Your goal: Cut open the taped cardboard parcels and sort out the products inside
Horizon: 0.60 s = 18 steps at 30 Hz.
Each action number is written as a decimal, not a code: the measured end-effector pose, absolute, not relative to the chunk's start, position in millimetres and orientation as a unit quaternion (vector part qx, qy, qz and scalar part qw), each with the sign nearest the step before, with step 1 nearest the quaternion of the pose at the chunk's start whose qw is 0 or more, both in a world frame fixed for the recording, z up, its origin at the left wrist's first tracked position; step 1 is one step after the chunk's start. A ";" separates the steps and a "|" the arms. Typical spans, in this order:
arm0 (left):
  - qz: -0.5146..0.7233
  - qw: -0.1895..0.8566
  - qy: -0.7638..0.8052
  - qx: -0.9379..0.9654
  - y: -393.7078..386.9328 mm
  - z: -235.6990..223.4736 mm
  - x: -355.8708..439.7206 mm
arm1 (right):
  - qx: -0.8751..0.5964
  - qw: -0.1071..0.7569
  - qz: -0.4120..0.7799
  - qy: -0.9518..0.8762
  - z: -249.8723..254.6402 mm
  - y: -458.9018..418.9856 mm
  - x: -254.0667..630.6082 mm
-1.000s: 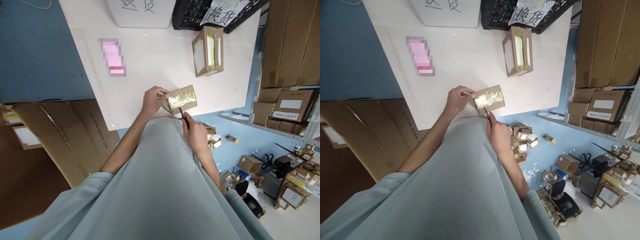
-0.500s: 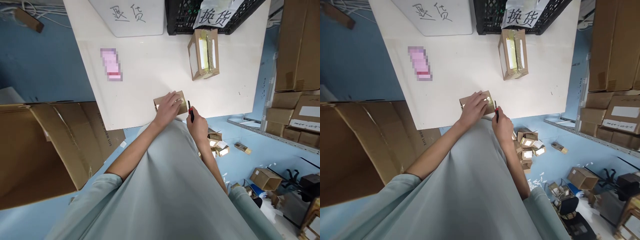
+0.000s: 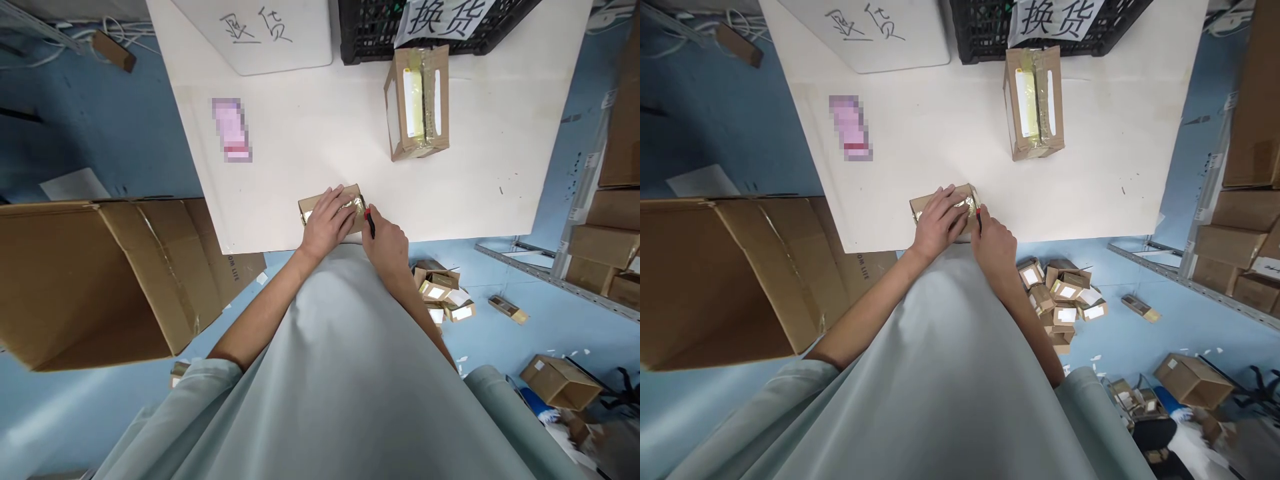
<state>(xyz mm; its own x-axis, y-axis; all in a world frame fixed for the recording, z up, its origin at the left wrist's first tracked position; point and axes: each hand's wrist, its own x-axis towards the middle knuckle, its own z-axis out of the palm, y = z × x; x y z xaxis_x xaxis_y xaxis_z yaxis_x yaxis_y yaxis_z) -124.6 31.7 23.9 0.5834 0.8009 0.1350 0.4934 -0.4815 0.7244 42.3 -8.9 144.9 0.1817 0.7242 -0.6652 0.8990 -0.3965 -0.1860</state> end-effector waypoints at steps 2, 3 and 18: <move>0.238 0.322 0.391 0.828 30.3 22.7 -125.2 | 0.754 0.154 -0.353 0.532 149.7 -2.8 39.9; 0.239 0.320 0.391 0.829 29.6 21.9 -125.4 | 0.752 0.167 -0.354 0.530 152.7 -0.8 38.3; 0.233 0.302 0.402 0.832 25.1 20.6 -124.5 | 0.735 0.215 -0.376 0.522 173.1 -4.8 37.4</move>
